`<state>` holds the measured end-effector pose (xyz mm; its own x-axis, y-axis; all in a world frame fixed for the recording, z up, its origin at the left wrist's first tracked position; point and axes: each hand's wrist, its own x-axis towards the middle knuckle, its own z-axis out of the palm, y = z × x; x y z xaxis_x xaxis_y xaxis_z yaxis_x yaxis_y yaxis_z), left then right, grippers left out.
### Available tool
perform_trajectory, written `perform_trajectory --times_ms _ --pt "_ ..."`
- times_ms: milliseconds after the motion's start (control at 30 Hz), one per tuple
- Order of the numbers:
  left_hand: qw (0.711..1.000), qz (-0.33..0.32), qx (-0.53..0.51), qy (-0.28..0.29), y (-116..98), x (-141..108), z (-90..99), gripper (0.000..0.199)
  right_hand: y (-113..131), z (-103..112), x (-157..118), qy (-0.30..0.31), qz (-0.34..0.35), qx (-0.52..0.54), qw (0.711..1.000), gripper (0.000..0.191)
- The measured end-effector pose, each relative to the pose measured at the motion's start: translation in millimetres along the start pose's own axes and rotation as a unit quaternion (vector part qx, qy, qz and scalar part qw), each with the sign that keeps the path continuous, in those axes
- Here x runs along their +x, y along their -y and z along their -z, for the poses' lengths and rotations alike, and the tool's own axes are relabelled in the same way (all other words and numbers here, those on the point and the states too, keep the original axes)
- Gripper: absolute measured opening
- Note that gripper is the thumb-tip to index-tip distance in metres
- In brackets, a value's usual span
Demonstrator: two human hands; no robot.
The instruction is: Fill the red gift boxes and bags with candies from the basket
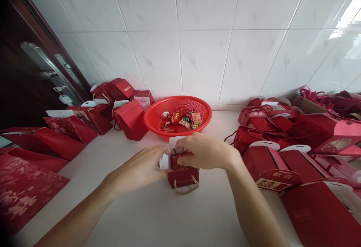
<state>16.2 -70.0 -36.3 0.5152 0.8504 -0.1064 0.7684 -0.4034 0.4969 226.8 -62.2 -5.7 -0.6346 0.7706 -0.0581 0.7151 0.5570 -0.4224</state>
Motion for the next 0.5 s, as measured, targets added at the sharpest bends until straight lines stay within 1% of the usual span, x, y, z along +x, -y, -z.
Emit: perform_trajectory --times_ms 100,167,233,300,367,433,500 --pt "0.998 0.034 0.055 -0.012 -5.5 -6.6 -2.1 0.024 -4.9 8.9 -14.9 0.002 -0.029 0.013 0.999 0.030" --pt "0.996 0.051 0.077 -0.004 -9.0 -10.9 -2.4 0.033 -7.3 9.1 -17.7 -0.022 -0.044 0.003 0.999 0.033" --pt "0.996 0.040 0.075 0.002 -10.1 -13.4 -1.2 0.044 -8.0 8.0 -16.3 -0.038 -0.052 -0.008 0.998 0.030" --pt "0.998 0.009 0.065 -0.008 -8.2 -13.4 1.4 0.050 -7.1 7.6 -13.4 -0.035 -0.055 -0.013 0.998 0.024" --pt "0.998 -0.017 0.058 -0.021 -4.2 -11.4 4.8 0.051 -5.9 8.5 -11.2 -0.029 -0.054 -0.007 0.998 0.020" --pt "0.998 -0.018 0.054 -0.027 0.4 -8.1 8.2 0.049 -5.7 9.8 -10.2 -0.028 -0.048 0.007 0.998 0.019" --pt "0.998 -0.021 0.045 -0.027 4.0 -4.4 10.7 0.042 -6.5 11.0 -9.9 -0.018 -0.035 0.022 0.999 0.020"
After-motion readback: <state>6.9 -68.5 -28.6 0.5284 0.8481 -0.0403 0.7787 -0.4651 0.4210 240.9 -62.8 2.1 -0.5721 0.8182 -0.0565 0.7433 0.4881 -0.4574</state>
